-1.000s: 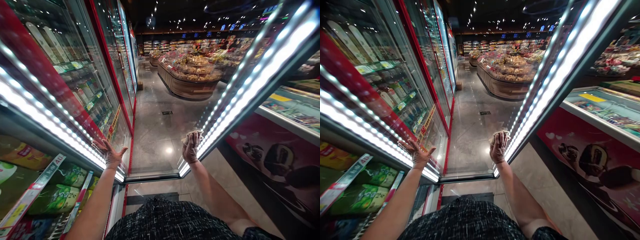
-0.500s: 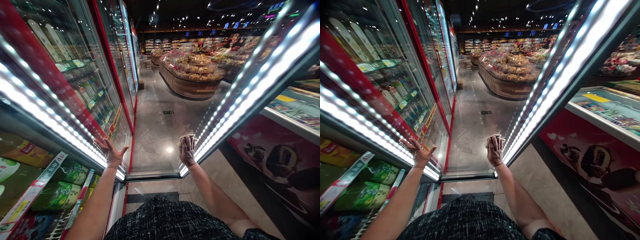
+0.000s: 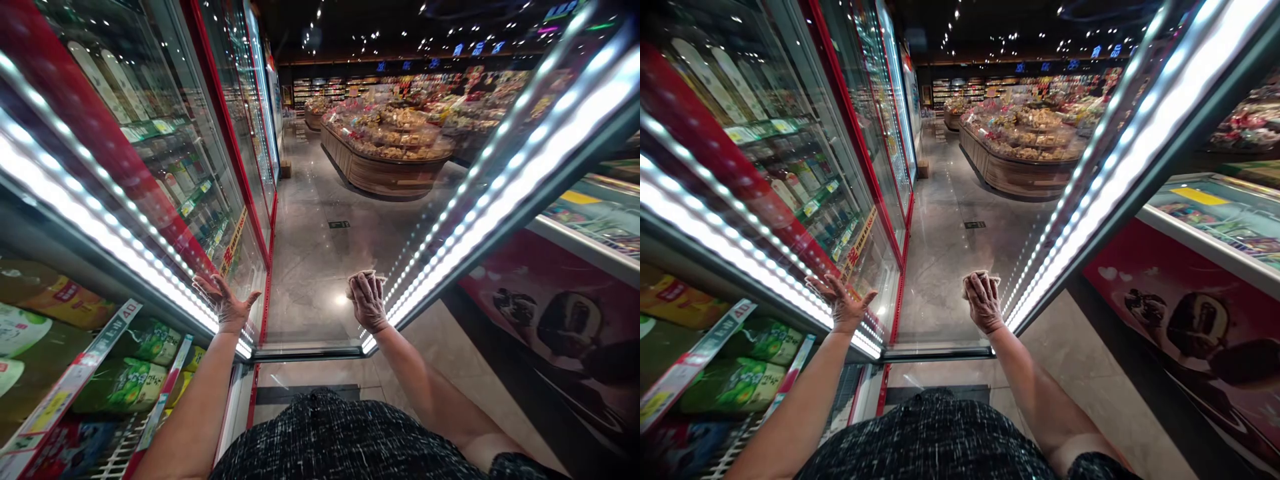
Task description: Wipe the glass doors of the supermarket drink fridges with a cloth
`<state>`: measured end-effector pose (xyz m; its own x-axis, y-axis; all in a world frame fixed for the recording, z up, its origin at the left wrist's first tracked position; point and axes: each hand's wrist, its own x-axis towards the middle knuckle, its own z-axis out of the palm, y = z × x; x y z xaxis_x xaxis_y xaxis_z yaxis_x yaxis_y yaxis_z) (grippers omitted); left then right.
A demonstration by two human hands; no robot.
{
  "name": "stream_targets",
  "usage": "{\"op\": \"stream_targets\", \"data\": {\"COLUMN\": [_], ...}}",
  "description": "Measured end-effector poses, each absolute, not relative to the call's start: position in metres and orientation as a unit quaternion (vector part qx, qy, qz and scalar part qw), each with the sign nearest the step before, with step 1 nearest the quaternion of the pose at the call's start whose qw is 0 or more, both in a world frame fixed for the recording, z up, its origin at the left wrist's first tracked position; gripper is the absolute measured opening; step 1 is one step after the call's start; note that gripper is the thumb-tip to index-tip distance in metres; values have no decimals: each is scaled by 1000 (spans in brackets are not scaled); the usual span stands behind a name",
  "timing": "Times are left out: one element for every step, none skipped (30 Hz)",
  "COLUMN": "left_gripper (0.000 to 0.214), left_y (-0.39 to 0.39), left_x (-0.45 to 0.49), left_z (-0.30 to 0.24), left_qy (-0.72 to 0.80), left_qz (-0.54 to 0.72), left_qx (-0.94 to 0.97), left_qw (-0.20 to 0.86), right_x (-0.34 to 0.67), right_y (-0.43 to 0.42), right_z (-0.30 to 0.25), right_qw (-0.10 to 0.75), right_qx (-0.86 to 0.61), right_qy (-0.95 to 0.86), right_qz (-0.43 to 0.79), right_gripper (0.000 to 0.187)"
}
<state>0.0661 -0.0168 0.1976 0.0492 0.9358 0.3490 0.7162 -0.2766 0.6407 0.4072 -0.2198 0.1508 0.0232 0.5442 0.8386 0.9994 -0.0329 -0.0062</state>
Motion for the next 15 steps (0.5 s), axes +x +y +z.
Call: {"op": "stream_targets", "data": {"left_gripper": [144, 145, 146, 147, 147, 146, 144, 142, 141, 141, 141, 142, 143, 144, 145], "left_y": [-17, -17, -17, -17, -17, -18, -19, -20, -20, -21, -21, -21, -21, -21, -20], "left_x": [66, 65, 65, 65, 65, 65, 65, 65, 65, 65, 65, 66, 66, 66, 65], "left_z": [197, 197, 197, 197, 198, 198, 199, 199, 199, 199, 199, 199, 198, 197, 196], "left_qy": [584, 585, 585, 586, 585, 582, 579, 577, 576, 577, 578, 580, 581, 581, 580], "left_qz": [365, 361, 357, 355, 355, 357, 359, 362, 364, 365, 364, 364, 364, 365, 366], "left_qx": [709, 709, 709, 709, 709, 709, 709, 709, 707, 706, 704, 703, 702, 702, 703], "left_qw": [154, 159, 163, 168, 172, 176, 181, 185, 188, 191, 193, 193, 193, 192, 190], "right_x": [410, 412, 414, 414, 413, 411, 407, 403, 399, 395, 392, 389, 388, 388, 389], "right_y": [-217, -214, -210, -206, -202, -198, -197, -196, -197, -199, -202, -204, -206, -206, -206], "right_z": [159, 169, 179, 188, 193, 195, 193, 188, 180, 171, 163, 157, 154, 154, 158], "right_qw": [338, 347, 358, 367, 372, 372, 366, 357, 346, 336, 328, 324, 322, 323, 327], "right_qx": [-637, -641, -645, -647, -650, -654, -658, -660, -657, -650, -638, -625, -612, -601, -594], "right_qy": [-601, -591, -579, -569, -559, -552, -550, -555, -570, -591, -614, -635, -651, -660, -662], "right_qz": [-343, -346, -348, -351, -356, -360, -361, -359, -352, -340, -328, -318, -313, -313, -319], "right_gripper": [66, 65, 64, 63, 62, 62, 61, 59, 58, 57, 57, 57, 58, 59, 60]}}
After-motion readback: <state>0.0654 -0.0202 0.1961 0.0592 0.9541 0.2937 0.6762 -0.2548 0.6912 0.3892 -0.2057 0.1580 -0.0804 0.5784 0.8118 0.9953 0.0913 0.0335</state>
